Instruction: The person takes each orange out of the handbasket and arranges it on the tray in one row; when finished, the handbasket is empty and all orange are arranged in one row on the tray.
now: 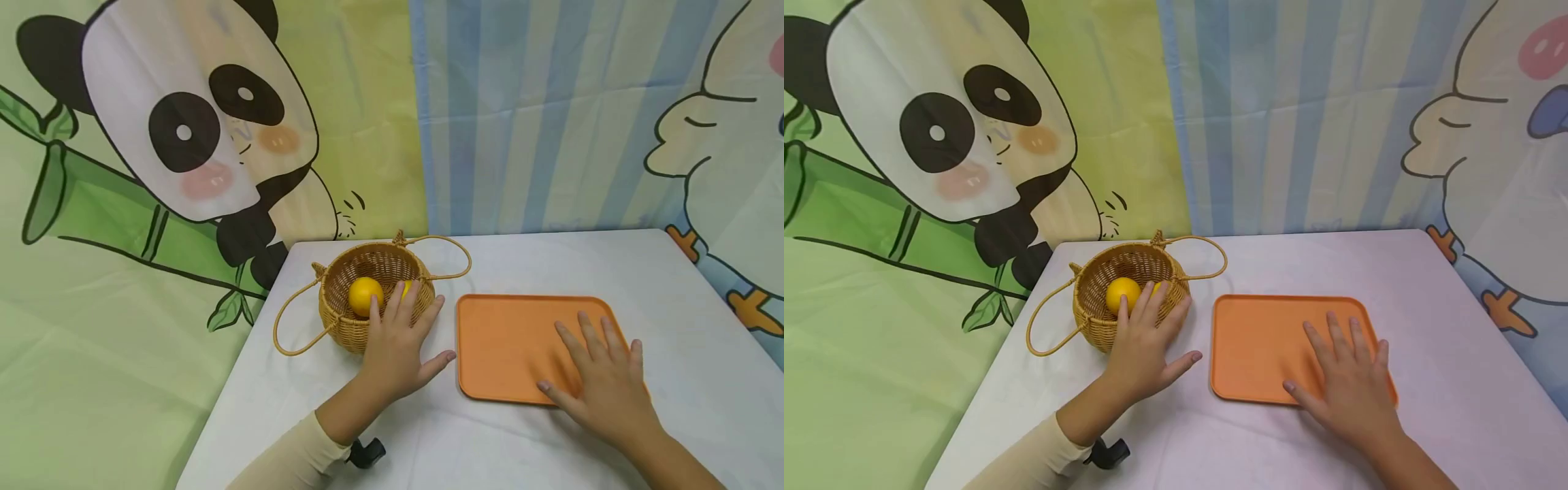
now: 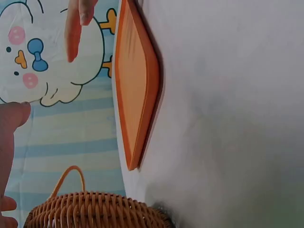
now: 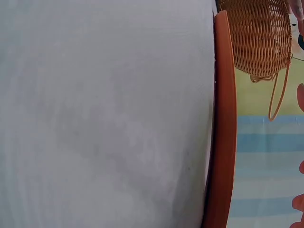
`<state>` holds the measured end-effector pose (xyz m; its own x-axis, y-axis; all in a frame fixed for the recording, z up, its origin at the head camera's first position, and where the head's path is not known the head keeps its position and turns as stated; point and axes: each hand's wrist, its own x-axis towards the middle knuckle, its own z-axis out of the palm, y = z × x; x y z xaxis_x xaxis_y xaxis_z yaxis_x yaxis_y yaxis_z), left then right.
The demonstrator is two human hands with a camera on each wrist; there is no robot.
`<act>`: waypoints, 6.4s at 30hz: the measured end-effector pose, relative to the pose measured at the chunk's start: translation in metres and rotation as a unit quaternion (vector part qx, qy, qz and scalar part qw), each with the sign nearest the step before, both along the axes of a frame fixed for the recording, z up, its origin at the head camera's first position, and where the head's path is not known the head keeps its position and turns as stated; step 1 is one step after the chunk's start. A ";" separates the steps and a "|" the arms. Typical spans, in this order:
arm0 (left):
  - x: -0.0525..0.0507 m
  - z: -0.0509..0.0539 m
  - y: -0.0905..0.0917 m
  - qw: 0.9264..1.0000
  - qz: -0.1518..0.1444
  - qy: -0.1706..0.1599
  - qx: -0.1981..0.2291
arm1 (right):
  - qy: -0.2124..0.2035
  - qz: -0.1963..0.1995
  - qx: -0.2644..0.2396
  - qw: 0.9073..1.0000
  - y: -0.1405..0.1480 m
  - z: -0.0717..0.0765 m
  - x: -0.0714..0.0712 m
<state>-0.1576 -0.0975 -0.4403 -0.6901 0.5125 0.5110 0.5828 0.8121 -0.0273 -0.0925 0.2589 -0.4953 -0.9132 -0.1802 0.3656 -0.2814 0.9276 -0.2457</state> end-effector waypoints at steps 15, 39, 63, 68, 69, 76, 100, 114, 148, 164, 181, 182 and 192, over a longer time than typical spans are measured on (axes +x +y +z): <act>-0.015 0.017 -0.014 0.995 0.011 -0.097 0.029 | -0.036 -0.008 0.000 0.999 0.017 -0.001 -0.004; -0.063 0.052 -0.047 0.983 0.011 -0.181 0.042 | -0.163 -0.020 -0.004 0.986 0.042 -0.018 -0.013; -0.098 0.074 -0.048 0.960 0.055 -0.273 -0.028 | -0.205 -0.025 0.012 0.978 0.060 -0.029 -0.017; -0.105 0.074 -0.049 0.952 0.065 -0.298 -0.037 | -0.215 -0.031 0.006 0.976 0.064 -0.030 -0.017; -0.106 0.074 -0.049 0.950 0.066 -0.302 -0.039 | -0.216 -0.031 0.004 0.976 0.065 -0.030 -0.016; -0.114 0.074 -0.052 0.942 0.069 -0.324 -0.054 | -0.217 -0.031 -0.002 0.976 0.066 -0.031 -0.015; -0.140 0.089 -0.051 0.926 0.052 -0.358 -0.108 | -0.196 -0.041 0.009 0.980 0.072 -0.039 -0.016; -0.154 0.092 -0.043 0.906 0.027 -0.396 -0.145 | -0.190 -0.040 0.009 0.981 0.077 -0.040 -0.011; -0.177 0.102 -0.035 0.848 -0.058 -0.505 -0.154 | -0.204 -0.062 0.005 0.977 0.075 -0.037 -0.005; -0.191 0.085 -0.028 0.814 -0.052 -0.553 -0.169 | -0.207 -0.072 -0.006 0.976 0.071 -0.037 0.003; -0.201 0.071 -0.015 0.793 -0.059 -0.571 -0.205 | -0.203 -0.078 -0.009 0.976 0.071 -0.040 0.002; -0.201 0.070 -0.015 0.791 -0.059 -0.573 -0.206 | -0.201 -0.077 -0.010 0.976 0.071 -0.040 0.002; -0.199 0.056 -0.016 0.781 -0.023 -0.598 -0.181 | -0.197 -0.074 -0.008 0.978 0.070 -0.039 0.003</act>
<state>-0.3564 -0.1140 -0.3838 -0.5394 0.5123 -0.6683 0.3964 0.8547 0.3352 -0.0900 0.3287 -0.5340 -0.9993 -0.0330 -0.0178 -0.0255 0.9463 -0.3222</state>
